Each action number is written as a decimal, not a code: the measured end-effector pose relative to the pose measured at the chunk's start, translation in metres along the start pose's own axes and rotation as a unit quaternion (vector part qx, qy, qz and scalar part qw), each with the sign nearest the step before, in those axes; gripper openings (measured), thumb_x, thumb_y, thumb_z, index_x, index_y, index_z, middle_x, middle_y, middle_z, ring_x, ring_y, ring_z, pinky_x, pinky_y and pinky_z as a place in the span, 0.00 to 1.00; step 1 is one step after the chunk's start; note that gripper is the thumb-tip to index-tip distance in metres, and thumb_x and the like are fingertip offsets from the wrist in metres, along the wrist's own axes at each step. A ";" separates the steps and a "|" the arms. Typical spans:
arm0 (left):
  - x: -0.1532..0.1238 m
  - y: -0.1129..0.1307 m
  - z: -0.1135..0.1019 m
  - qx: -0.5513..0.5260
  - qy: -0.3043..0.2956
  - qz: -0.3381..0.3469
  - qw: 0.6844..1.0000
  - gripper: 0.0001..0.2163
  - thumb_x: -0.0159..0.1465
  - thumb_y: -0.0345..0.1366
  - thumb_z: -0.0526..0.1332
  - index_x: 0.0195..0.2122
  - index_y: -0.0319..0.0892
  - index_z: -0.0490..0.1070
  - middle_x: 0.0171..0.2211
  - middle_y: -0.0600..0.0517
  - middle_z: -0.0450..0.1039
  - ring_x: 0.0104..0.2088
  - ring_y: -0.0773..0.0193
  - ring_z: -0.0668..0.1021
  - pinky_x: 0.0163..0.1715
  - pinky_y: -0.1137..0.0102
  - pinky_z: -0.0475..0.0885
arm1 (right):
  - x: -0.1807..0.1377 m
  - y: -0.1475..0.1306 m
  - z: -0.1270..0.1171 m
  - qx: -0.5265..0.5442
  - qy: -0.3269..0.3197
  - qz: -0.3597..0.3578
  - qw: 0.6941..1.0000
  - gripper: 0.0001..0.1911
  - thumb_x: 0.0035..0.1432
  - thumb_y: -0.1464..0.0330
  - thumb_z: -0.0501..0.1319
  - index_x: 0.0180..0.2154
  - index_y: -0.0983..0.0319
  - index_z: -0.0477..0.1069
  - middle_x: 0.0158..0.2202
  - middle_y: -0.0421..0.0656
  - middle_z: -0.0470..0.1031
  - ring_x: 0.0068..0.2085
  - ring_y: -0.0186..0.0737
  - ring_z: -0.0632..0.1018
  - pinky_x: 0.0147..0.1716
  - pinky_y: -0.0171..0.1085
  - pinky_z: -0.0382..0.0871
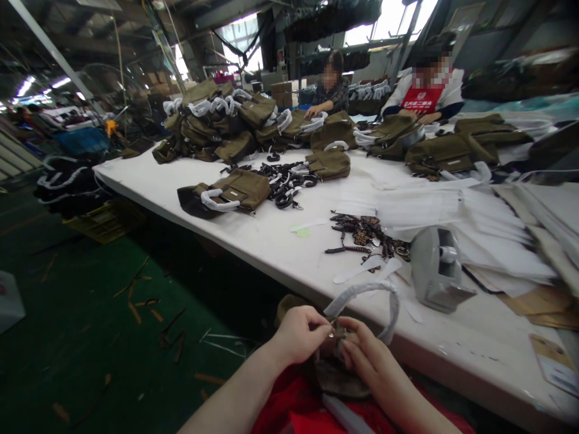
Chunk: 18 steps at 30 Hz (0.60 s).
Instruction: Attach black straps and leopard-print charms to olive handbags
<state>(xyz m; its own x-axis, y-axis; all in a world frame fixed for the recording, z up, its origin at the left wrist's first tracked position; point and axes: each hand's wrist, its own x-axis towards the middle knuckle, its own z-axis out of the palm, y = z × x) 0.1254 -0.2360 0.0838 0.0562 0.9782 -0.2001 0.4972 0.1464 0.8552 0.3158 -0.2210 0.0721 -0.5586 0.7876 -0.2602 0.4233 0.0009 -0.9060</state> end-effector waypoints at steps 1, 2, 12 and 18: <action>0.000 -0.001 0.001 -0.011 -0.005 -0.006 1.000 0.11 0.61 0.37 0.60 0.32 0.40 0.82 0.29 0.51 0.78 0.32 0.65 0.77 0.33 0.73 0.69 | 0.000 -0.001 0.000 -0.003 -0.011 0.000 1.000 0.21 0.66 0.57 0.46 0.53 0.63 0.59 0.26 0.38 0.71 0.31 0.42 0.74 0.38 0.42 0.66; 0.000 -0.001 0.001 -0.018 -0.011 -0.009 1.000 0.11 0.61 0.37 0.59 0.31 0.40 0.82 0.29 0.51 0.78 0.32 0.65 0.77 0.32 0.73 0.68 | 0.000 -0.002 0.000 -0.002 -0.025 0.003 1.000 0.21 0.65 0.58 0.47 0.54 0.64 0.59 0.25 0.38 0.72 0.31 0.42 0.74 0.38 0.43 0.66; -0.006 0.006 0.001 -0.001 -0.033 0.034 0.999 0.11 0.61 0.34 0.58 0.28 0.39 0.80 0.29 0.51 0.76 0.31 0.66 0.76 0.33 0.73 0.68 | -0.003 0.001 0.007 0.113 -0.112 0.050 0.986 0.40 0.62 0.61 0.50 0.69 0.69 0.37 0.18 0.33 0.71 0.22 0.38 0.69 0.30 0.39 0.64; -0.008 0.008 0.002 0.008 -0.020 0.065 0.998 0.10 0.62 0.33 0.59 0.28 0.40 0.79 0.28 0.52 0.76 0.32 0.67 0.75 0.34 0.73 0.68 | -0.001 0.001 0.007 0.127 -0.116 0.063 0.983 0.40 0.61 0.62 0.51 0.69 0.70 0.38 0.17 0.32 0.70 0.21 0.36 0.67 0.28 0.37 0.62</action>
<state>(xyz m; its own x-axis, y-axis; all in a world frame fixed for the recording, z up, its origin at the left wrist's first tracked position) 0.1305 -0.2427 0.0908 0.1549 0.9821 -0.1071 0.4978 0.0161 0.8671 0.3115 -0.2260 0.0690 -0.6728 0.6105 -0.4180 0.3241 -0.2647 -0.9083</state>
